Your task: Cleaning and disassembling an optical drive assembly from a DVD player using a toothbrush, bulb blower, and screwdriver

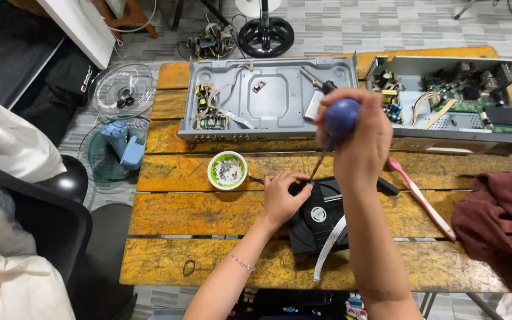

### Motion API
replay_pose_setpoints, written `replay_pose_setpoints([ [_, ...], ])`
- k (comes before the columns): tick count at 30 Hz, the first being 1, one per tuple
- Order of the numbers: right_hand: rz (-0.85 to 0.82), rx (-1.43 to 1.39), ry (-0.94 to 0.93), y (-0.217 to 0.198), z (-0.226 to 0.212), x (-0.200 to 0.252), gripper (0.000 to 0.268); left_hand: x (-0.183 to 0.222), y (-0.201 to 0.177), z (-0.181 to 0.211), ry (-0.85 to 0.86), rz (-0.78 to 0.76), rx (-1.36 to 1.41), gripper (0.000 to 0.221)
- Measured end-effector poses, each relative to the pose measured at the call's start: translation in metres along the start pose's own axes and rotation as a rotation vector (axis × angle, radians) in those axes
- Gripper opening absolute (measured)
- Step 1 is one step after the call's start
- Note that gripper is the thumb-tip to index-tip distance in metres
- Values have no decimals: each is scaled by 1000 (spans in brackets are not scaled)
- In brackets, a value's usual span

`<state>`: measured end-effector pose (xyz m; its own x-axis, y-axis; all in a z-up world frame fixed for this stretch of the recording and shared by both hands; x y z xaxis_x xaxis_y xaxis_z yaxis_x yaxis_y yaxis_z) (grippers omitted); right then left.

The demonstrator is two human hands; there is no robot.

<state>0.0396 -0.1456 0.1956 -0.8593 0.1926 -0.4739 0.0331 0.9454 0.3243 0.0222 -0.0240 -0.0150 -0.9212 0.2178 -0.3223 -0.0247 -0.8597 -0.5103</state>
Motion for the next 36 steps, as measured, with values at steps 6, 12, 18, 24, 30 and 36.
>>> replay_pose_setpoints([
  [6,-59,-19,-271,7,8,1,68,0,1,-1,95,53,-64,15],
  [12,-105,-51,-136,25,5,10,38,-1,3,-3,100,72,-81,11],
  [18,-6,-144,59,14,8,9,58,-3,1,7,11,-2,-64,14],
  [24,-228,-349,-100,17,25,12,29,-17,-21,40,-28,-149,12,28],
  [30,-173,-115,115,6,24,4,68,-17,-13,25,-69,-176,85,27],
  [36,-286,-177,-142,4,34,4,55,-19,-16,27,-70,-200,79,30],
])
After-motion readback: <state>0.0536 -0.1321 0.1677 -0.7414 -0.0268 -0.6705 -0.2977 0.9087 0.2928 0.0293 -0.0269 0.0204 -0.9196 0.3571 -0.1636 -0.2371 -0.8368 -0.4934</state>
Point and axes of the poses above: each hand's wrist, its own x-axis away from the middle knuckle, its own y-axis out of the palm, z = x × y, the point moved 2 cm from there along -x, towards the middle knuckle, and after that the axes turned 6 degrees about y, right-handed, at the moved point
